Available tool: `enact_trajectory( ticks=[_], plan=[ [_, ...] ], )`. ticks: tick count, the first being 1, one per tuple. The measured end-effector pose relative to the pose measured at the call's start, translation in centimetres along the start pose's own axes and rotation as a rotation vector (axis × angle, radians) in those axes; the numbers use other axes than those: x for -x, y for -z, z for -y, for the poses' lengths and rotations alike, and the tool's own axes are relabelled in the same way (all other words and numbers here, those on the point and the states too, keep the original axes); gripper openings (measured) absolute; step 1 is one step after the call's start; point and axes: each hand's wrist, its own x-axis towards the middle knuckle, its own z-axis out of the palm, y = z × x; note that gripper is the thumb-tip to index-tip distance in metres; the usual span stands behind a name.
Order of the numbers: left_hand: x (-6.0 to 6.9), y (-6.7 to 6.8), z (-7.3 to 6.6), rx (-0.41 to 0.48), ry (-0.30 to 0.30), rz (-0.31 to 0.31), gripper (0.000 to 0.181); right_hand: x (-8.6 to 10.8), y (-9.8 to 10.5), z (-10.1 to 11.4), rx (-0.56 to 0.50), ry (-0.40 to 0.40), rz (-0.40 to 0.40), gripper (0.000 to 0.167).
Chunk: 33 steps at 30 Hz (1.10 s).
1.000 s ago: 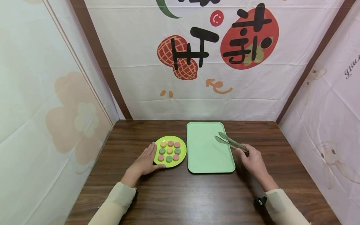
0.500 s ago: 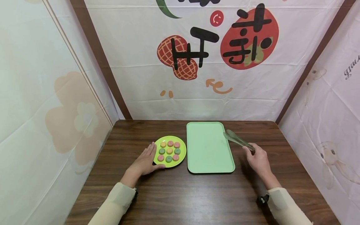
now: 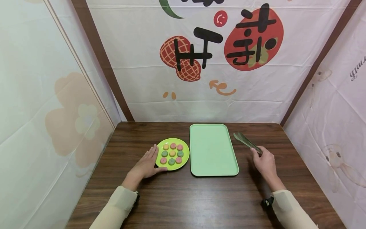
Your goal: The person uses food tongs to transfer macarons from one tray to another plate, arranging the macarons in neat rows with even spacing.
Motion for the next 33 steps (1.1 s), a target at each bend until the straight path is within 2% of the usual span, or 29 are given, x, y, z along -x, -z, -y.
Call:
enact_trajectory(
  ticks=[13,21,26,33],
  plan=[
    [0.1,0.5,0.7,0.000,0.000,-0.002,0.121,-0.1,-0.2,-0.2,0.056,-0.032,0.071,0.040],
    [0.6,1.0,1.2,-0.010,0.008,-0.029,0.116,-0.2,-0.3,-0.1,0.073,-0.076,0.112,0.039],
    [0.7,1.2,1.6,-0.021,0.009,-0.042,0.114,-0.1,-0.2,0.2,0.101,-0.128,0.173,0.043],
    [0.8,1.7,2.4,-0.034,0.027,-0.066,0.114,-0.2,-0.3,0.5,0.121,-0.151,0.222,0.047]
  ],
)
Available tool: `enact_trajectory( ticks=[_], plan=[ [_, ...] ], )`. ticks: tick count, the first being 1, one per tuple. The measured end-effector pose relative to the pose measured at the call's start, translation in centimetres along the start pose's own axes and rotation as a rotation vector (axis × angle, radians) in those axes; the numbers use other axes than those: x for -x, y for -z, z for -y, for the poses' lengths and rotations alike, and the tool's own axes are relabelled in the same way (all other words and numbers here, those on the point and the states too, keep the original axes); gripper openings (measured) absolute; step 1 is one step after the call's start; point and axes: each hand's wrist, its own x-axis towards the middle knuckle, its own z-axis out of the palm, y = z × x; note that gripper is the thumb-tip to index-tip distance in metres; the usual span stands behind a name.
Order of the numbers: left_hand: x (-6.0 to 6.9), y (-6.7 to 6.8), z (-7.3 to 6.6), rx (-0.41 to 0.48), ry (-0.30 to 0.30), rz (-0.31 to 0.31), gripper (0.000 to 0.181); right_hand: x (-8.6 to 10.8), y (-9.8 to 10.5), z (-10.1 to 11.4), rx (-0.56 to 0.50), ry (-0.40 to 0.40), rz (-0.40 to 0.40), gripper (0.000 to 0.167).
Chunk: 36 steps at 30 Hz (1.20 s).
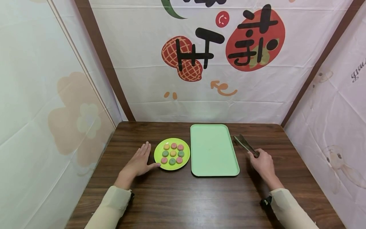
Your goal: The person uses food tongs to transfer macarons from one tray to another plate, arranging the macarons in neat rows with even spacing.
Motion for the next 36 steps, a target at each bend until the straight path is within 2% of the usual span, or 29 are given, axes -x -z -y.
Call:
enact_trajectory(
  ticks=[11,25,32,36],
  plan=[
    [0.1,0.8,1.1,0.004,0.027,-0.020,0.111,0.0,-0.2,-0.1,0.064,-0.003,0.108,0.056],
    [0.4,1.5,2.4,-0.031,0.041,-0.055,0.108,-0.1,-0.8,0.0,0.115,0.015,0.153,0.051],
    [0.4,1.5,3.3,-0.031,0.057,-0.055,0.108,-0.2,-0.9,0.1,0.109,0.019,0.161,0.047],
    [0.6,1.6,3.6,-0.026,0.065,-0.050,0.108,-0.1,-0.7,0.0,0.105,0.031,0.179,0.050]
  ],
)
